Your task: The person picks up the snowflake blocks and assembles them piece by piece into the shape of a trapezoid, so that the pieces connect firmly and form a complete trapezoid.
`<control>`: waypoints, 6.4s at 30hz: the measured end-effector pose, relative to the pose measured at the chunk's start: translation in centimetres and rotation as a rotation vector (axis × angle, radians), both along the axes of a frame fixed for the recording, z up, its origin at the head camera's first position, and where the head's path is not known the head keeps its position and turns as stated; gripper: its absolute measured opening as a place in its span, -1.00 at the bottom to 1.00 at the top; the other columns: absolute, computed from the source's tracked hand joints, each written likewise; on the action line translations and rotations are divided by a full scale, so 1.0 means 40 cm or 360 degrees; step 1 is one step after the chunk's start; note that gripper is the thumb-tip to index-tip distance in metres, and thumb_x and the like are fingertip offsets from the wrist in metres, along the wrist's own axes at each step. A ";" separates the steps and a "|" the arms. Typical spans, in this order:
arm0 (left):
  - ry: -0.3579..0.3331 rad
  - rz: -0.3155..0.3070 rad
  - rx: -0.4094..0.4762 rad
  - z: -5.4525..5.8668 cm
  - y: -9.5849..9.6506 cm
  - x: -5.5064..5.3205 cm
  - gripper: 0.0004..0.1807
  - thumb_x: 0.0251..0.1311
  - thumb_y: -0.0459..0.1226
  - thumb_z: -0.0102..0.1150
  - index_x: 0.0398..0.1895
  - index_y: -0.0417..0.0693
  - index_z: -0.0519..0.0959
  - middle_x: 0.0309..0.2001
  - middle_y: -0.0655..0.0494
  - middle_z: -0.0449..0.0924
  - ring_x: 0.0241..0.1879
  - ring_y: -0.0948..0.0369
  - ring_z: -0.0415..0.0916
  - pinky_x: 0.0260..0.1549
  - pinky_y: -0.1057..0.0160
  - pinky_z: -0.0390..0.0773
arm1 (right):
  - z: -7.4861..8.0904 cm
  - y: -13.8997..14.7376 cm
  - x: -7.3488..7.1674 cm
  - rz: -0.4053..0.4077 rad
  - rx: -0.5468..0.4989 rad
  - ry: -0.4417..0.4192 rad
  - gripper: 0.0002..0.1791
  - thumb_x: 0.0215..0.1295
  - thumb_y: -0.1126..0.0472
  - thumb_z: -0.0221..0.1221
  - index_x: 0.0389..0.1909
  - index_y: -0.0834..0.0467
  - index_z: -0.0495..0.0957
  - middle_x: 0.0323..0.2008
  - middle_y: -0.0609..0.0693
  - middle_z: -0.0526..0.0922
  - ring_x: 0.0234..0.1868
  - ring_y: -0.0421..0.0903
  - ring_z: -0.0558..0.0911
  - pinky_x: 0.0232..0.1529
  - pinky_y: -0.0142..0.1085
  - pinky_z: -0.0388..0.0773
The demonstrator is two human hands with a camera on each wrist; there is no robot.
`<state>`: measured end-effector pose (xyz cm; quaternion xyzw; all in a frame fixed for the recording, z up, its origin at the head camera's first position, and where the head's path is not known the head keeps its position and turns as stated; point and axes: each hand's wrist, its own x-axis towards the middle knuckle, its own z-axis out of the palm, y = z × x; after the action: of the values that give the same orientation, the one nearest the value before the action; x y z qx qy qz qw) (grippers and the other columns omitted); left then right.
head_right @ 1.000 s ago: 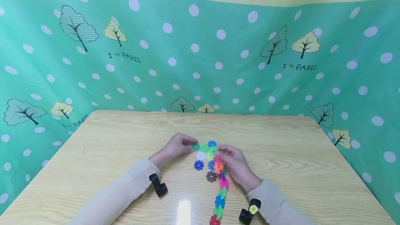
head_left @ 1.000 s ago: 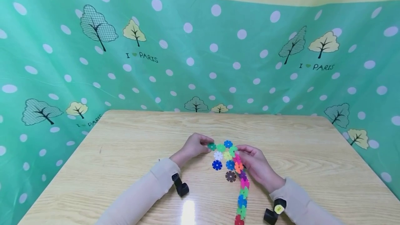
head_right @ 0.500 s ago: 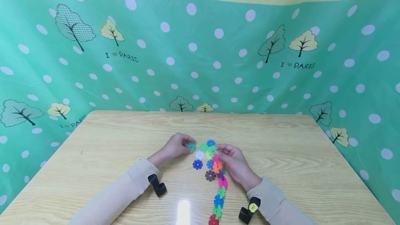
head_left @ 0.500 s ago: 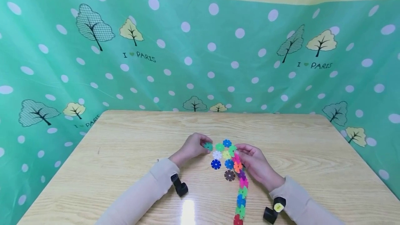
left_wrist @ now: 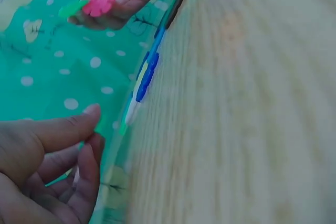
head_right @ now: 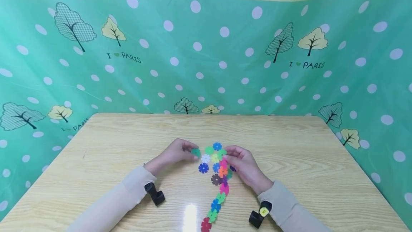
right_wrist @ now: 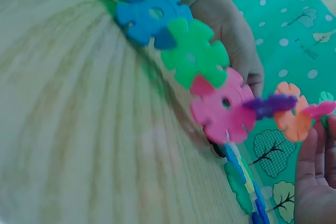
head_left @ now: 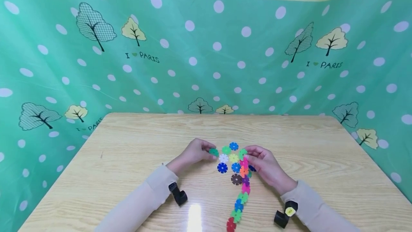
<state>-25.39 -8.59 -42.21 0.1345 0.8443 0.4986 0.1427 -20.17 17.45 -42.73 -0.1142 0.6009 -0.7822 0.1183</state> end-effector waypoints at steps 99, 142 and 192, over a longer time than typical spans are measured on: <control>-0.0068 -0.0272 0.0228 0.088 0.066 0.152 -0.66 -0.07 -0.28 0.44 -0.16 -0.14 0.66 -0.38 0.15 0.60 -0.48 0.26 0.51 -0.44 0.37 0.57 | 0.015 -0.008 0.041 0.0123 0.0495 0.0458 -0.82 0.19 0.38 0.20 -0.25 0.41 0.47 -0.33 -0.02 0.61 -0.32 -0.19 0.62 -0.28 -0.31 0.63; -0.0115 -0.0314 0.0097 0.059 0.000 0.044 -0.66 -0.04 -0.42 0.36 -0.11 -0.22 0.61 -0.18 0.00 0.64 -0.27 0.22 0.54 -0.22 0.30 0.58 | 0.029 -0.017 0.066 0.0140 0.0751 0.0115 -0.59 0.11 0.21 0.30 -0.02 0.23 0.49 -0.23 0.02 0.49 -0.50 -0.23 0.36 -0.48 -0.45 0.35; 0.0071 -0.0367 -0.0056 -0.022 0.014 0.051 -0.70 -0.08 -0.37 0.42 -0.20 0.02 0.68 -0.23 0.24 0.67 -0.30 0.24 0.41 -0.33 0.36 0.46 | 0.013 -0.011 0.063 0.0336 0.0541 0.0170 -0.51 0.19 0.29 0.24 0.05 0.48 0.37 0.07 0.33 0.44 -0.01 -0.22 0.52 -0.05 -0.42 0.54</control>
<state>-23.36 -8.04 -43.08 0.2391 0.8349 0.4608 0.1827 -17.64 17.02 -42.21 -0.1961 0.7144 -0.6457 0.1851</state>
